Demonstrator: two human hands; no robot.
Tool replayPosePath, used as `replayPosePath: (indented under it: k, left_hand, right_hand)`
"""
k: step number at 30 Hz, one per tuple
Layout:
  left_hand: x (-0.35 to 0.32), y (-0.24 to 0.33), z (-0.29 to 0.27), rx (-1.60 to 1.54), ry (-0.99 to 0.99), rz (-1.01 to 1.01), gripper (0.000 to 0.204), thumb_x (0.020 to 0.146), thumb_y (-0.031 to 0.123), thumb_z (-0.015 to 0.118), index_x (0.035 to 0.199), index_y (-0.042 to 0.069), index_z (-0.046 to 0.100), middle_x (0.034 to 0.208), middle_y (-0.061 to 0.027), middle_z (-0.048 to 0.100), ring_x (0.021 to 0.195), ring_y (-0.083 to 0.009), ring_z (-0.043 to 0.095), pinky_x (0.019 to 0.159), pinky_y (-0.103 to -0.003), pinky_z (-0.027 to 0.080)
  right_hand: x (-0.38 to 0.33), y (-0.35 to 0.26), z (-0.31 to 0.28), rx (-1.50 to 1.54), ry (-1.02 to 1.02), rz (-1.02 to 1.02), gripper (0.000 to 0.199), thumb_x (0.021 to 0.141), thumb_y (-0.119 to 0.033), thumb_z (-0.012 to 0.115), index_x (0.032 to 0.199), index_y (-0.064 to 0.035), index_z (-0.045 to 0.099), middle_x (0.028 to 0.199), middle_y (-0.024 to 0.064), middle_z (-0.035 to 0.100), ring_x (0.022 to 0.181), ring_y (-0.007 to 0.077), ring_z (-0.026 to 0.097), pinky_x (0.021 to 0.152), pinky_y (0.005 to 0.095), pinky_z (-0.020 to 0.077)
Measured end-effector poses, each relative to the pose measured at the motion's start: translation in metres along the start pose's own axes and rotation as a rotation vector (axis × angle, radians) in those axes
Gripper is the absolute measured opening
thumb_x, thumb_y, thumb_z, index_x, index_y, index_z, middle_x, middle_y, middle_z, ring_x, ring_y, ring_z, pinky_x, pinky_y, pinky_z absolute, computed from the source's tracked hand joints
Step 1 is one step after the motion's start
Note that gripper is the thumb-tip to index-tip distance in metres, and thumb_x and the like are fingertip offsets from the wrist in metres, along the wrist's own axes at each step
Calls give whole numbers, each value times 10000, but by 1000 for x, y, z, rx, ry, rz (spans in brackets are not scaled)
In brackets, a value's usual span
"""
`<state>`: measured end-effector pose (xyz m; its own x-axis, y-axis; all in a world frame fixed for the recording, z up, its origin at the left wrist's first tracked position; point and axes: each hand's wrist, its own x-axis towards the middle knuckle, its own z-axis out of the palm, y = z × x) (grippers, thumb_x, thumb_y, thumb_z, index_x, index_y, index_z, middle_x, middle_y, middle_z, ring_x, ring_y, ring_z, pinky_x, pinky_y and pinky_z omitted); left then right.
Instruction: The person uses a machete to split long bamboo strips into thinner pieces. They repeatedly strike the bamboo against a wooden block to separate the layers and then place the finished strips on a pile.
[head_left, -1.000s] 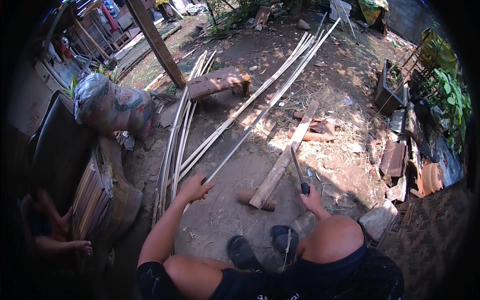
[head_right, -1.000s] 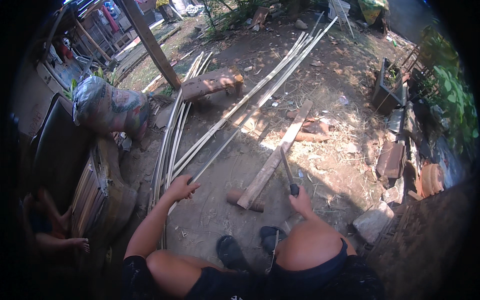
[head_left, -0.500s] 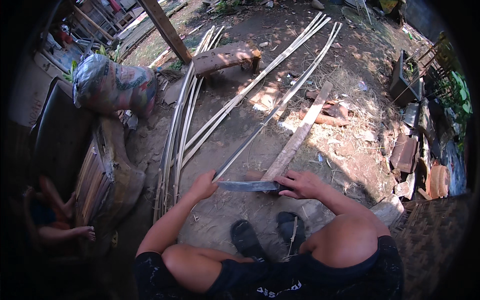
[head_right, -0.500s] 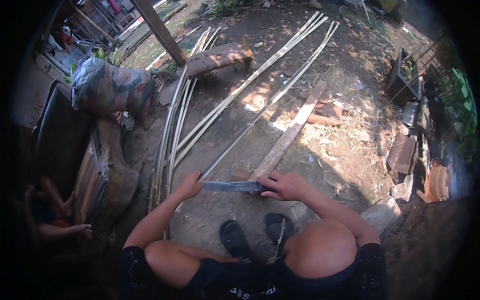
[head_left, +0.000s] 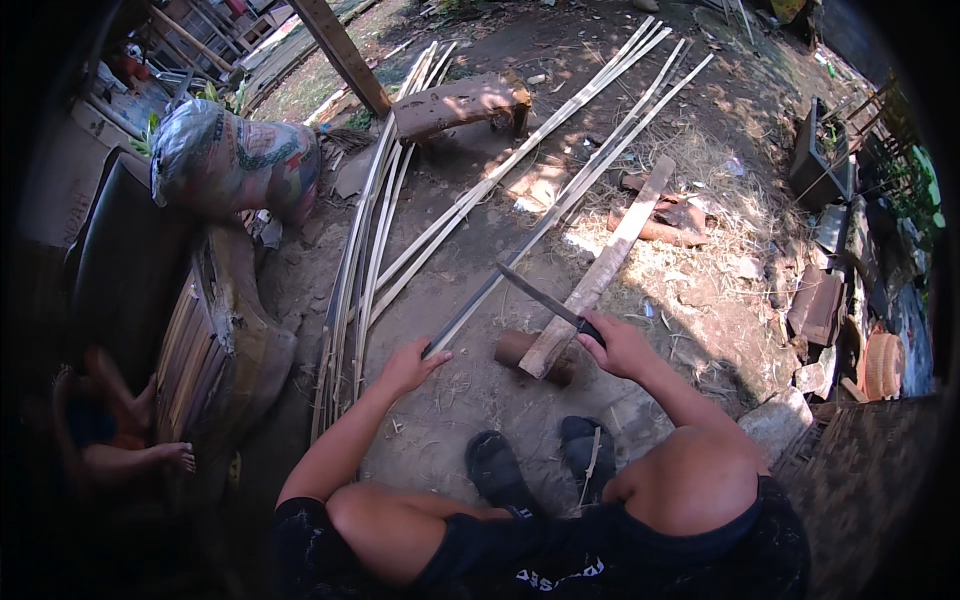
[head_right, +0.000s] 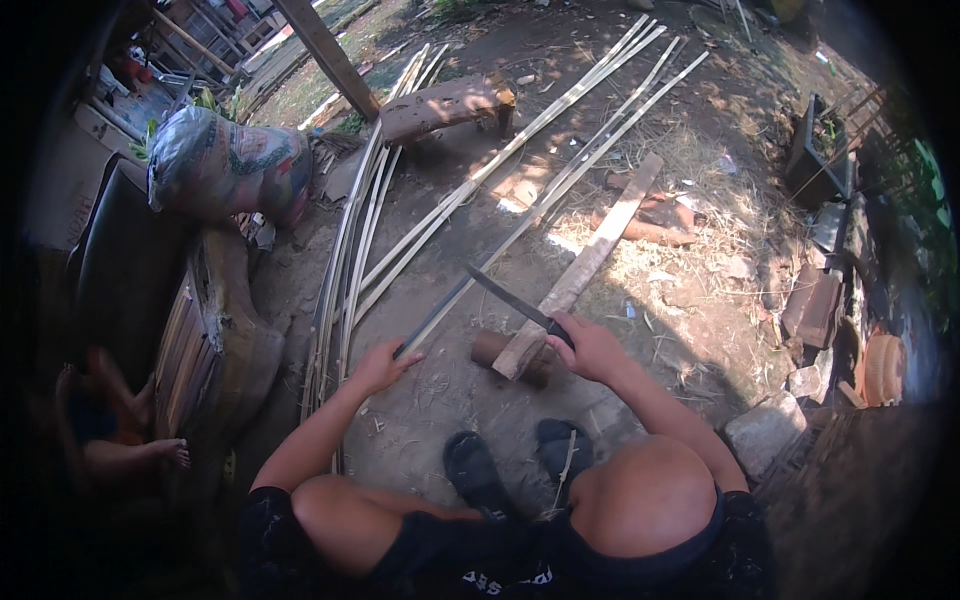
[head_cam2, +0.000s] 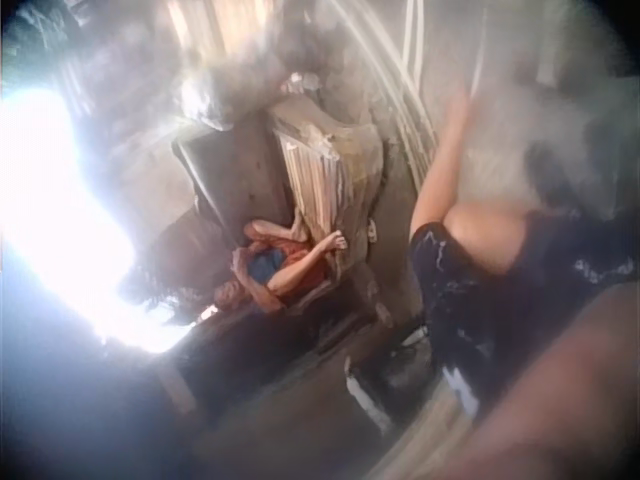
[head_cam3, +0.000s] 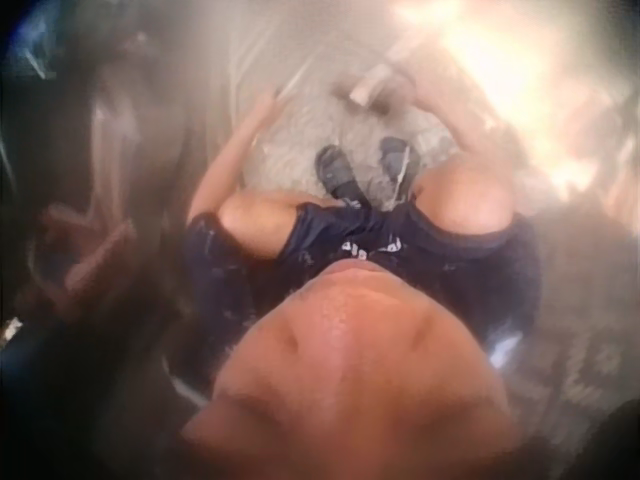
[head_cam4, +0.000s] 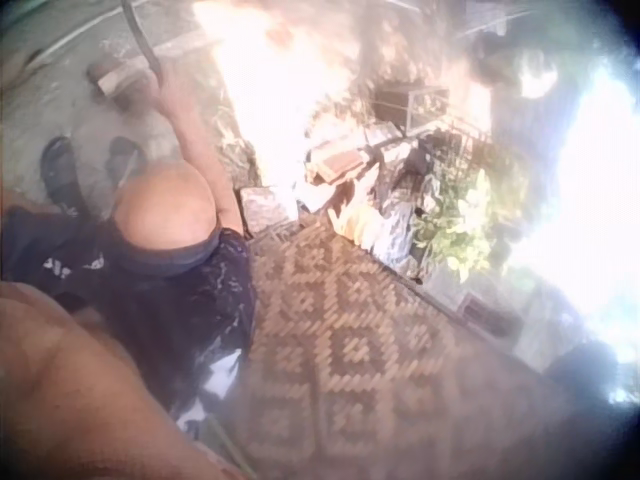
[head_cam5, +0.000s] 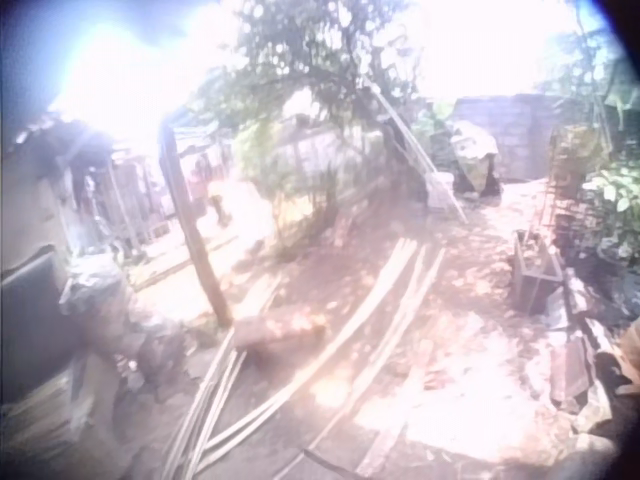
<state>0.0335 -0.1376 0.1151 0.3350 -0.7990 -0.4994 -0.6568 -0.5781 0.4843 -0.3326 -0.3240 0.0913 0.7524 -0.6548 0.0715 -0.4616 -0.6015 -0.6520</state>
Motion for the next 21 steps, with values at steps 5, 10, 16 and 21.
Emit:
replayPosePath:
  k: [5, 10, 16, 21]
  left_hand:
    - [15, -61, -2, 63, 247, 144, 391, 924, 380, 666, 1019, 0, 673, 858, -185, 674, 819, -324, 665, 737, -426, 501]
    - [11, 2, -34, -69, 739, 321, 283, 890, 249, 740, 1012, 10, 650, 776, -131, 639, 692, -223, 608, 650, -358, 483]
    - [21, 31, -26, -353, 576, 329, 209, 965, 218, 668, 1021, 17, 652, 711, -1, 583, 610, -67, 519, 544, -247, 431]
    - [37, 49, 2, -480, 72, 132, 278, 1022, 286, 566, 938, 34, 646, 702, -10, 592, 542, -59, 515, 451, -242, 417]
  right_hand:
    - [-21, 2, 16, 378, 42, 410, 404, 1002, -359, 550, 1299, -86, 540, 911, 149, 663, 687, 264, 665, 622, 383, 526]
    - [-50, 28, 28, 743, 161, 644, 393, 1008, -339, 571, 1312, -93, 533, 834, 57, 613, 601, 117, 592, 509, 299, 499]
    - [-45, 26, 25, 903, 330, 725, 417, 984, -256, 620, 1328, -62, 483, 827, 50, 584, 591, 112, 575, 491, 281, 501]
    - [-45, 5, 23, 1008, 316, 576, 430, 957, -173, 650, 1297, -31, 429, 844, 62, 588, 631, 129, 602, 518, 293, 512]
